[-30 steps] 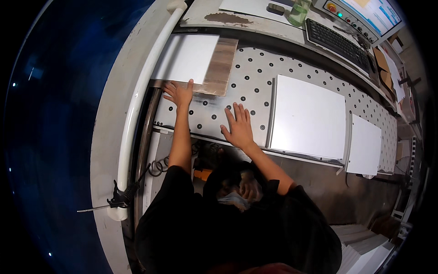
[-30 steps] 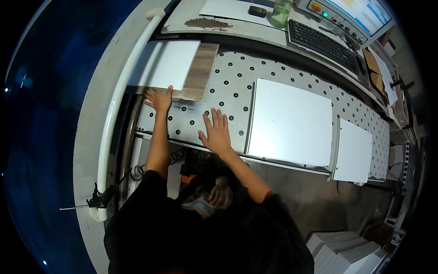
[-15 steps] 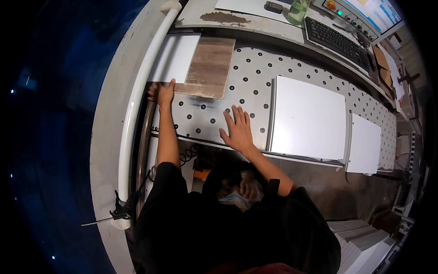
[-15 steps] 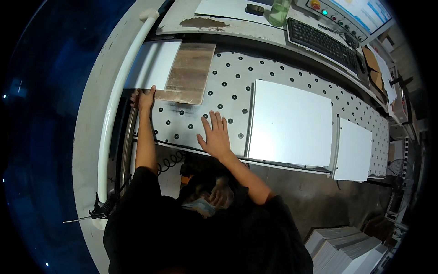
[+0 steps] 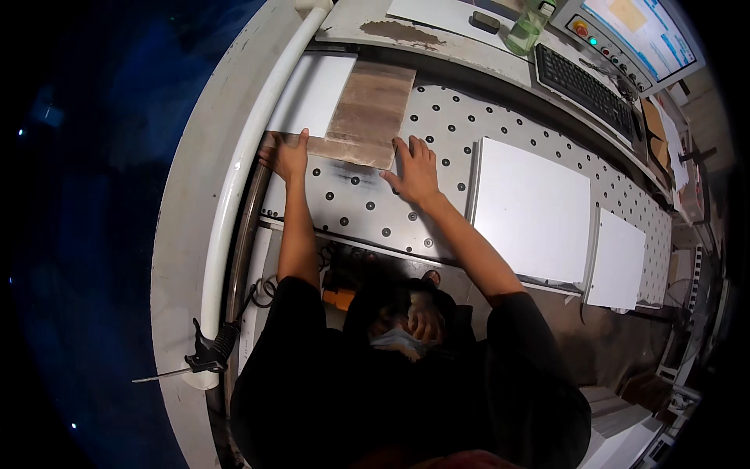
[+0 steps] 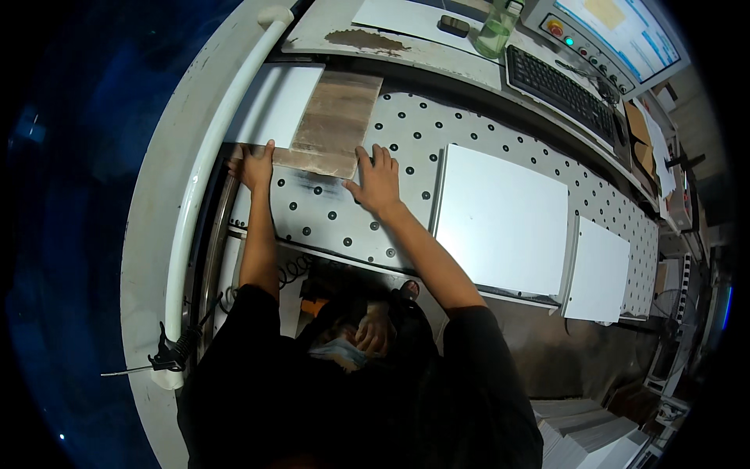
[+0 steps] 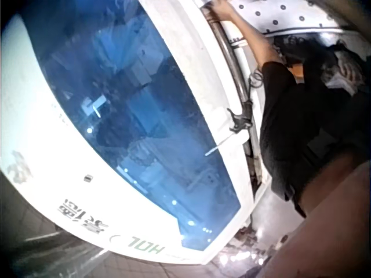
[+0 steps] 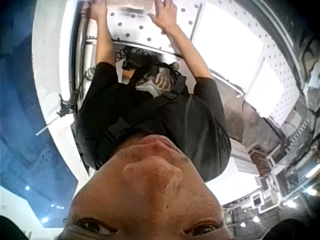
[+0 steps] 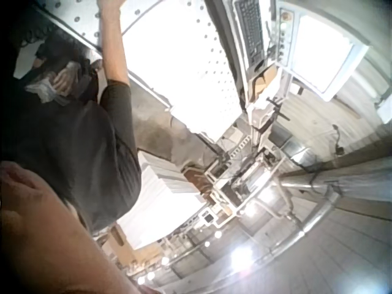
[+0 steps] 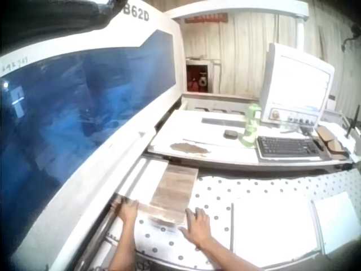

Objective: The person places white rectangular panels onto a perforated metal workbench and secures them using a pneumatic tool. They repeatedly position the panels, align them with the bench holes, and use the tool to fasten them in place.

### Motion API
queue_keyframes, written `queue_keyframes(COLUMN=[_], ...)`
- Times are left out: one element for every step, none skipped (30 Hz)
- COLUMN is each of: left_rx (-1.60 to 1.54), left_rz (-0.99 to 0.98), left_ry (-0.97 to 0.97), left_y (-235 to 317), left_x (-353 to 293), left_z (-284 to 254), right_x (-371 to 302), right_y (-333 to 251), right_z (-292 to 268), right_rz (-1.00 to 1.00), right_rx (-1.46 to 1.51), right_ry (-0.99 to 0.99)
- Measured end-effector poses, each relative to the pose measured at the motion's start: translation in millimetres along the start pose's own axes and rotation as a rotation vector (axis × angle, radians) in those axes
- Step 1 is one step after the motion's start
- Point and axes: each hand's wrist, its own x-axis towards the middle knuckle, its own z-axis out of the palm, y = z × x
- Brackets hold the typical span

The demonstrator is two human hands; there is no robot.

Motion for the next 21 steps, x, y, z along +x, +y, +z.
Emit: queue_keyframes(left_rx=[0.000, -0.005, -0.010, -0.016, -0.022, -0.029, -0.038, -0.035, -0.034, -0.034, -0.045, -0.054, -0.051, -0.043, -0.036, -0.030, -0.024, -0.013, -0.004, 0.013, 0.023], left_rz=[0.016, 0.021, 0.026, 0.031, 0.031, 0.031, 0.032, 0.031, 0.030, 0.030, 0.019, 0.012, 0.020, 0.035, 0.035, 0.034, 0.041, 0.043, 0.045, 0.042, 0.065], left_ry=[0.024, 0.015, 0.007, -0.002, -0.014, -0.027, -0.040, -0.030, -0.020, -0.011, -0.022, -0.028, -0.029, -0.022, -0.027, -0.032, -0.044, -0.029, -0.015, -0.001, 0.013], left_y=[-0.8, -3.3, -5.1, -6.1, -5.1, -2.7, 0.4, -2.7, -4.7, -5.7, -4.2, -2.4, -0.9, -0.3, 0.7, 2.2, 6.2, 2.4, -1.0, -7.6, -6.7], left_x=[0.6, 0.0, 0.4, 1.0, -0.5, -1.1, -1.8, -1.5, -0.6, -0.1, 1.1, 0.2, -3.9, -2.9, -2.4, -2.3, -2.4, -0.2, 1.4, 2.6, 2.7], left_z=[1.5, 1.9, 2.4, 3.0, 3.1, 3.7, 4.7, 4.4, 4.6, 5.6, 3.4, 2.4, 2.2, -1.1, -3.6, -5.2, -5.4, -4.6, -3.0, -2.7, -1.4], right_x=[4.8, 5.9, 7.1, 8.3, 7.6, 6.9, 6.2, 4.2, 3.3, 2.7, 1.3, 0.7, -0.5, 0.9, 2.6, 5.2, 8.5, 15.8, 23.8, 30.5, 36.8], right_y=[3.4, 5.1, 6.7, 8.1, 8.6, 9.7, 11.4, 9.9, 8.9, 8.7, 7.0, 6.3, 5.8, -0.1, -6.1, -11.9, -17.2, -25.2, -33.3, -40.5, -43.3], right_z=[0.2, 1.7, 3.3, 5.0, 6.1, 6.7, 6.9, 9.1, 11.4, 13.3, 14.9, 16.1, 17.3, 18.0, 18.9, 19.9, 22.1, 26.9, 32.7, 45.9, 60.1], right_rz=[-0.024, -0.049, -0.073, -0.098, -0.108, -0.118, -0.128, -0.129, -0.129, -0.129, -0.107, -0.085, -0.062, -0.068, -0.074, -0.080, -0.092, -0.117, -0.142, -0.166, -0.180], right_rx=[-0.026, -0.063, -0.100, -0.137, -0.178, -0.219, -0.261, -0.249, -0.239, -0.229, -0.153, -0.077, -0.003, 0.004, 0.011, 0.017, 0.066, 0.129, 0.192, 0.208, 0.215], right_ry=[-0.033, -0.052, -0.070, -0.088, -0.091, -0.095, -0.098, -0.076, -0.055, -0.033, -0.004, 0.025, 0.054, 0.067, 0.080, 0.093, 0.059, 0.025, -0.010, -0.008, -0.003])
